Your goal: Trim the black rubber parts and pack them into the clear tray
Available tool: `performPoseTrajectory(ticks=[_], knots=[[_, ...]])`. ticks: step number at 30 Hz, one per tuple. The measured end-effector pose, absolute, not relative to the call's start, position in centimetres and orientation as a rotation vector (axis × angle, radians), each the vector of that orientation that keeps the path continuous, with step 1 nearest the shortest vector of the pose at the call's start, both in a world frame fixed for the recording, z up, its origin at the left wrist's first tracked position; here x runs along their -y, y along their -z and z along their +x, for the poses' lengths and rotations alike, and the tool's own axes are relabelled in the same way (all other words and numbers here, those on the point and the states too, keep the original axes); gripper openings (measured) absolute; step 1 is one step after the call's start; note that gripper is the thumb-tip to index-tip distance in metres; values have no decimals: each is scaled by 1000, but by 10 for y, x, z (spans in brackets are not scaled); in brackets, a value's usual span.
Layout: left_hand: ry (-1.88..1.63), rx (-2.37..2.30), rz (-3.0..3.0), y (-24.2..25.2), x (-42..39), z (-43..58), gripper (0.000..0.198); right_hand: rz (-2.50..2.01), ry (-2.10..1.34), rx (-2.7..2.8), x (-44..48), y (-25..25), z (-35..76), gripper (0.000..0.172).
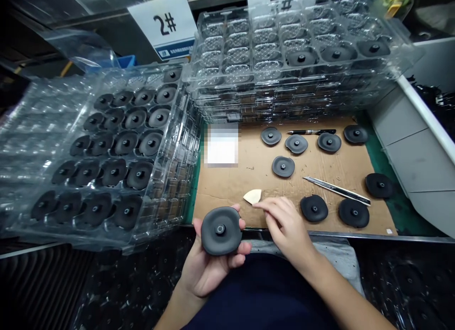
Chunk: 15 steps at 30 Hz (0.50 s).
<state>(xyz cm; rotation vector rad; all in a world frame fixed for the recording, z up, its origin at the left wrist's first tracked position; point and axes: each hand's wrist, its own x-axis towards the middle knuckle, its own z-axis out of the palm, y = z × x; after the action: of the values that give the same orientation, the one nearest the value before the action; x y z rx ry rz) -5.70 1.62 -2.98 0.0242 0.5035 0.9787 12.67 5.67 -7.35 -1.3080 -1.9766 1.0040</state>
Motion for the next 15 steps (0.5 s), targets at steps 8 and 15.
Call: performPoseTrajectory(ticks=[8, 15], knots=[[-1248, -1130, 1154, 39, -5, -43, 92, -1384, -1042, 1752, -25, 68, 136, 22], [-1153, -1127, 1457, 34, 0, -41, 106, -1273, -1367, 1558, -23, 25, 148, 32]])
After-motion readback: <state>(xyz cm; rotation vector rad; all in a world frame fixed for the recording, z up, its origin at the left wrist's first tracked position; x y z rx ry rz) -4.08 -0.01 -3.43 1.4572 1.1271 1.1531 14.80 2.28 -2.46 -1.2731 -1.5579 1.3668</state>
